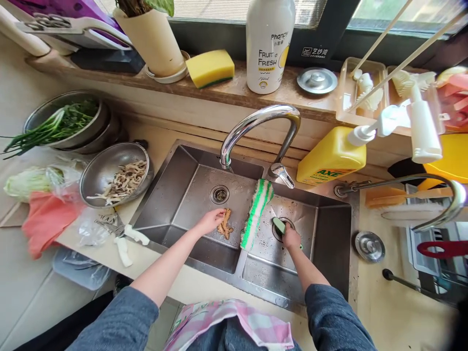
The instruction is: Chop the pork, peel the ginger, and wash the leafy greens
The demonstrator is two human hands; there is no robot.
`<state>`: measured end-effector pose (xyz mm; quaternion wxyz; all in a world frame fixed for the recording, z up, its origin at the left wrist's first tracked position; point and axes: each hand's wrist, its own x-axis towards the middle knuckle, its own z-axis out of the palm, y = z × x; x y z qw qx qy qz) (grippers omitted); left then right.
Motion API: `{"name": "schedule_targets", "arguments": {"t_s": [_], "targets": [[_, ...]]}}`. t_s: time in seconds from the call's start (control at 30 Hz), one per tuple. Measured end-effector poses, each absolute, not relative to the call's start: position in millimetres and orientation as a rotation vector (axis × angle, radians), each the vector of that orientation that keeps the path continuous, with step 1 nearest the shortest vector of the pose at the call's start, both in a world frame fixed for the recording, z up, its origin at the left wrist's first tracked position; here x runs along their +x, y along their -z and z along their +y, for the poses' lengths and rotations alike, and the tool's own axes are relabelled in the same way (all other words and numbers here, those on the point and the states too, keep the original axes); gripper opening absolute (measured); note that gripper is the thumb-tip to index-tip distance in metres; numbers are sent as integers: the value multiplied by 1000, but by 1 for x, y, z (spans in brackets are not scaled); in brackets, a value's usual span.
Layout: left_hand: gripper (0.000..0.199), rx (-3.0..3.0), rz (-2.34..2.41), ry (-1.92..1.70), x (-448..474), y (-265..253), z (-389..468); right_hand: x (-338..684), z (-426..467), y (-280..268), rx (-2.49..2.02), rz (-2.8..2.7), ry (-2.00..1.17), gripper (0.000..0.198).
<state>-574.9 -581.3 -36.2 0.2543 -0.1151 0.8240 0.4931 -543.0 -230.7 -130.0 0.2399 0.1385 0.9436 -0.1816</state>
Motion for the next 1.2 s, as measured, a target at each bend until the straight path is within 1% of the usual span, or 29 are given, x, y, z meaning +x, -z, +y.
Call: {"name": "schedule_targets", "arguments": {"t_s": [0.07, 0.1, 0.17, 0.23, 0.27, 0.33, 0.4, 0.5, 0.63, 0.67, 0.8, 0.9, 1.0, 1.1, 1.2], "targets": [[31, -291, 2226, -1440, -576, 29, -572, -536, -228, 108, 441, 2611, 566, 30], [29, -274, 2212, -1498, -577, 25, -565, -533, -229, 93, 481, 2624, 668, 31], [27, -238, 2147, -1644, -577, 14, -549, -531, -239, 57, 544, 2589, 1063, 36], [27, -221, 2011, -1812, -578, -2, -530, -535, -262, 20, 543, 2406, 1579, 44], [28, -224, 1920, -1891, -578, -11, -522, -541, -277, 4, 517, 2294, 1766, 47], [31, -238, 1716, -2028, -580, -29, -509, -555, -310, -22, 435, 2159, 1965, 51], [34, -243, 1532, -2150, -584, -43, -505, -573, -343, -39, 348, 2152, 2034, 49], [31, -329, 1373, -2341, -595, -51, -516, -596, -379, -51, 180, 2312, 1940, 47], [25, -581, 1099, -2579, -622, -46, -539, -607, -398, -61, -8, 2584, 1684, 60], [23, -631, 1014, -2626, -630, -43, -541, -607, -399, -63, -62, 2636, 1634, 61], [16, -747, 878, -2735, -658, -33, -529, -617, -403, -68, -329, 2783, 1362, 53], [12, -809, 864, -2769, -669, -28, -510, -633, -410, -69, -230, 2853, 1147, 50], [11, -840, 820, -2805, -674, -25, -501, -642, -413, -67, -46, 2856, 1119, 50], [13, -843, 824, -2814, -676, -24, -500, -639, -412, -64, -73, 2822, 1195, 51], [15, -851, 844, -2802, -675, -21, -496, -638, -410, -65, -80, 2833, 1160, 51]]}}
